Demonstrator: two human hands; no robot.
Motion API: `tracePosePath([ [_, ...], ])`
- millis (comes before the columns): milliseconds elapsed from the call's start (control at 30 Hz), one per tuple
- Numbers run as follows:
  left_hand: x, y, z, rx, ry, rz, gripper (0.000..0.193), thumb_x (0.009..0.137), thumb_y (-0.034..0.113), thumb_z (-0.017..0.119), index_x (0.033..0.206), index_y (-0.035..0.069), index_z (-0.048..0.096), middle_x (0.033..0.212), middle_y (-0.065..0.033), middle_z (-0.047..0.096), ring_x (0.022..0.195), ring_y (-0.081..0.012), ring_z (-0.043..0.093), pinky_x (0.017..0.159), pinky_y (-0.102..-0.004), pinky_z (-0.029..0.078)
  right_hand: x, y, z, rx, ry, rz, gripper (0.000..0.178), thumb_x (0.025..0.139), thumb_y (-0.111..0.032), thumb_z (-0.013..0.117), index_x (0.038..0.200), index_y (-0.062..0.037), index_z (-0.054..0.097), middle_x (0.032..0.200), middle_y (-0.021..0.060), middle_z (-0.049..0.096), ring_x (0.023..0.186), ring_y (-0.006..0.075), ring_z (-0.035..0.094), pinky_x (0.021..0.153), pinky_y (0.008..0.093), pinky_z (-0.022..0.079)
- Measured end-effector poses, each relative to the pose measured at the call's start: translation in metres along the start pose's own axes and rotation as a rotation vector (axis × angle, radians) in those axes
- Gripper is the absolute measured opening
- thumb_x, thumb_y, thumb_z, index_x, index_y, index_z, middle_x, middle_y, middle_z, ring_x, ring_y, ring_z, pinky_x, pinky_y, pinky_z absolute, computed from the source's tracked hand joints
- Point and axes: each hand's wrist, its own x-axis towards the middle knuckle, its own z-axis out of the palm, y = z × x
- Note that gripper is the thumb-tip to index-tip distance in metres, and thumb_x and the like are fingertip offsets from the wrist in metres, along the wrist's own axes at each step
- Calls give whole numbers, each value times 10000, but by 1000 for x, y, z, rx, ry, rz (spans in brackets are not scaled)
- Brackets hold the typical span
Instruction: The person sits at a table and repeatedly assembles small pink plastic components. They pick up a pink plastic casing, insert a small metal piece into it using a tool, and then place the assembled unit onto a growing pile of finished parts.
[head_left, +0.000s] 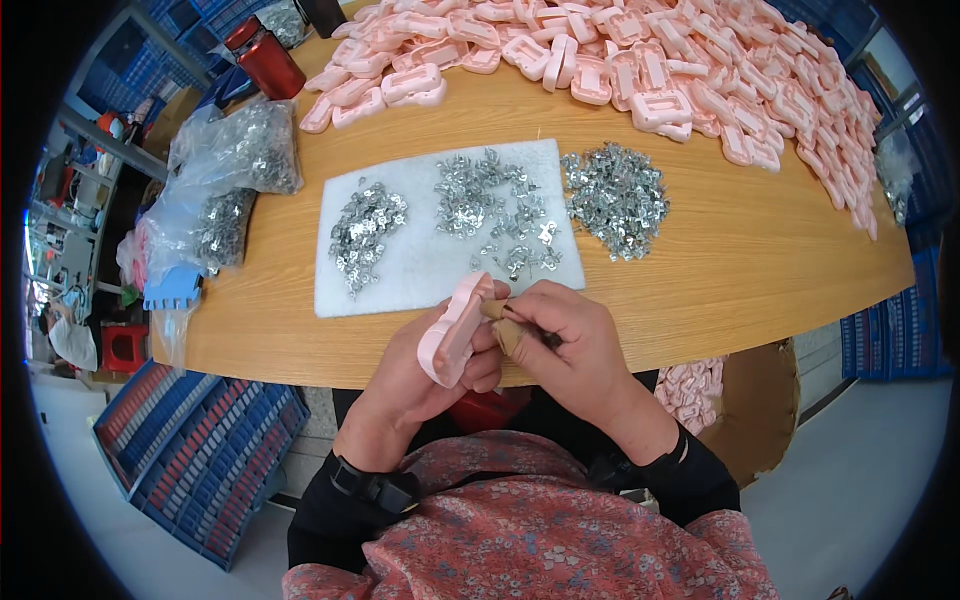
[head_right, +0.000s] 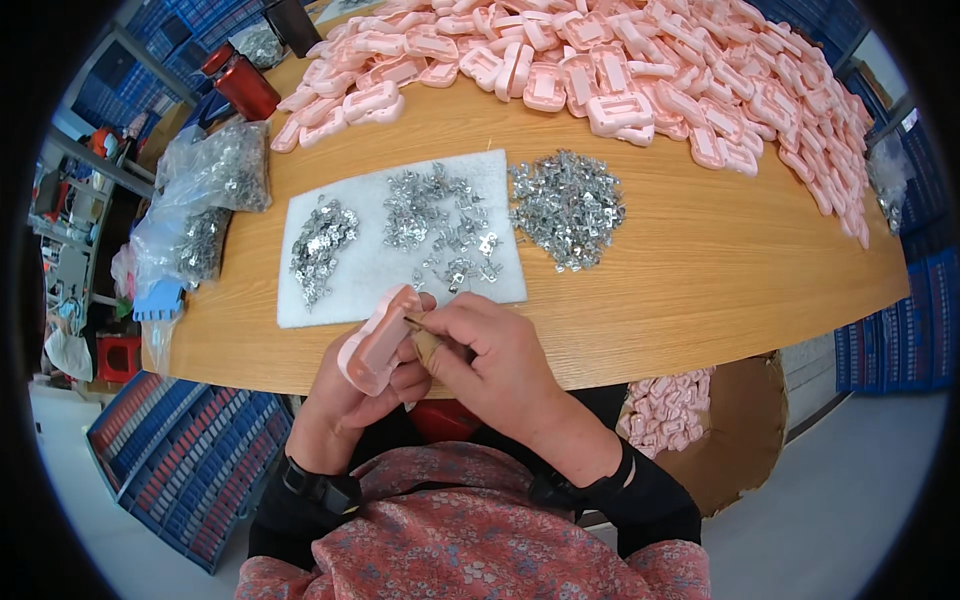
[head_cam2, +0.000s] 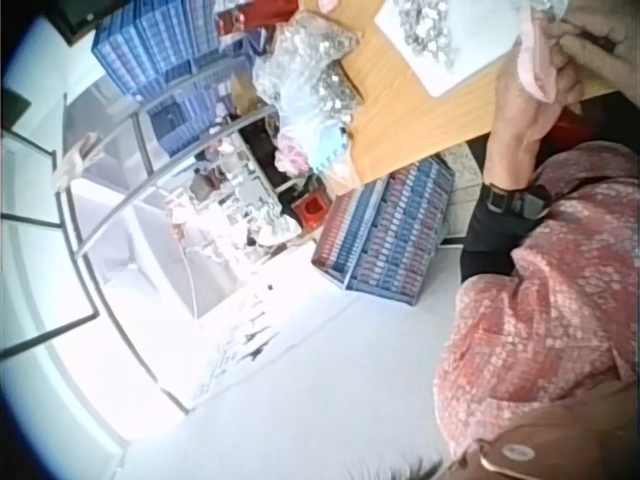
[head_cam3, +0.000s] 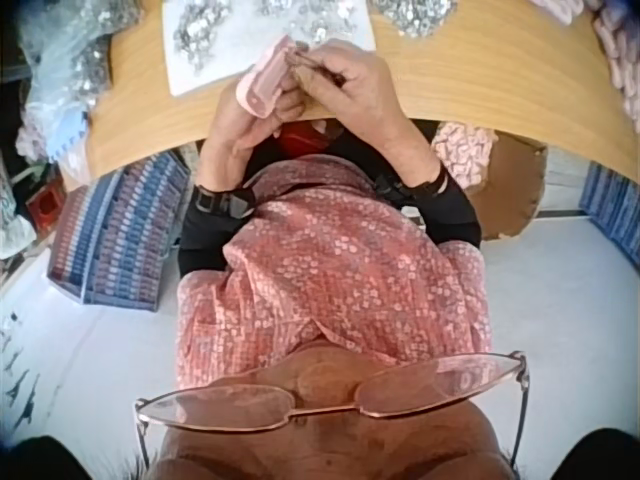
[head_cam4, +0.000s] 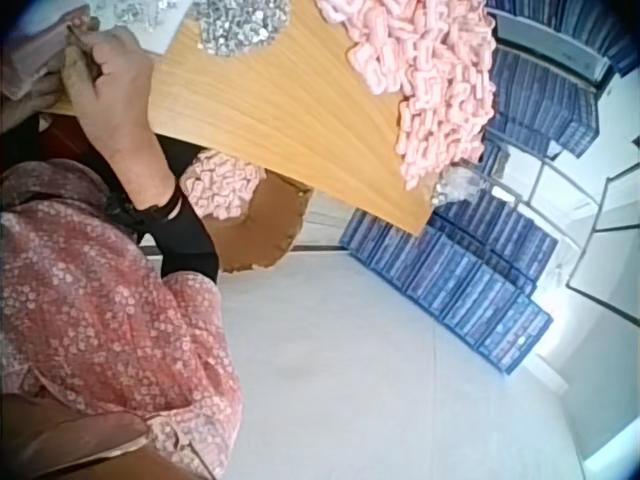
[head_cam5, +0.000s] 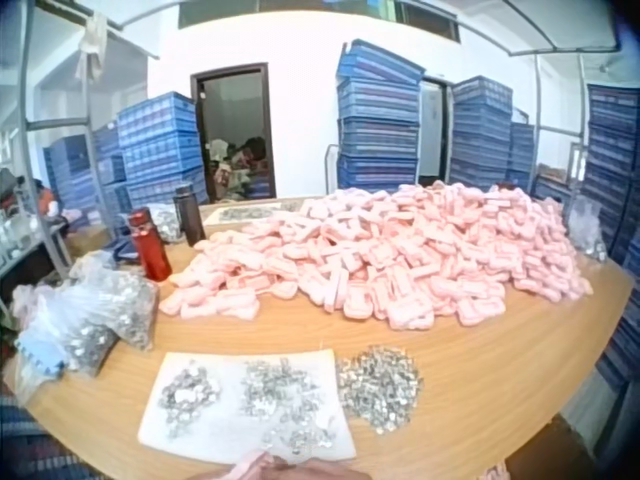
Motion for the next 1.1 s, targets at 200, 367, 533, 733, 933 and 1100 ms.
tracePosePath([
  [200, 6, -7, 5, 322, 296, 255, 416, 1038, 298, 447, 1376, 55, 464, 964, -27, 547, 753, -111, 521, 689, -257, 461, -3, 2, 16, -119, -6, -206, 347, 787, -90, 694, 1125, -28, 647, 866, 117, 593, 734, 294, 607, 635, 367, 493],
  [367, -4, 2, 4, 397, 239, 365, 393, 1055, 271, 391, 1390, 67, 419, 1034, -40, 544, 806, -116, 554, 732, -264, 489, -10, -6, 28, -56, -19, -228, 423, 779, -109, 724, 1171, -13, 599, 909, 114, 614, 773, 276, 630, 673, 338, 521],
  [533, -6, -2, 12, 567, 326, 458, 413, 1017, 228, 431, 1384, 45, 391, 1112, -66, 571, 1018, -149, 589, 857, -303, 492, -24, -3, 31, 184, 124, 129, 346, 841, -63, 733, 1150, 10, 596, 840, 3, 608, 696, 45, 524, 603, 220, 453],
  [733, -36, 22, -14, 861, 125, 424, 381, 1021, 221, 465, 1350, 28, 466, 1171, -61, 574, 1070, -133, 564, 926, -285, 455, -34, -2, 6, 275, 11, 299, 156, 876, -58, 679, 1012, -2, 626, 810, -57, 561, 713, -4, 483, 589, 176, 391],
  [933, -35, 43, -11, 1135, -268, -22, 439, 1060, 240, 433, 1446, 30, 427, 1136, -66, 628, 1024, -122, 582, 919, -271, 470, -17, -24, 17, 151, -292, 247, 166, 871, -109, 693, 1008, -27, 649, 799, 28, 640, 670, 88, 556, 628, 247, 468],
  [1100, -47, 45, -32, 631, -168, -202, 641, 1043, 471, 372, 1504, 29, 317, 1093, -139, 653, 900, -225, 669, 804, -352, 560, 8, -20, 6, -167, -132, 226, 203, 865, -135, 704, 1048, -50, 679, 802, 45, 651, 666, 131, 600, 614, 279, 489],
])
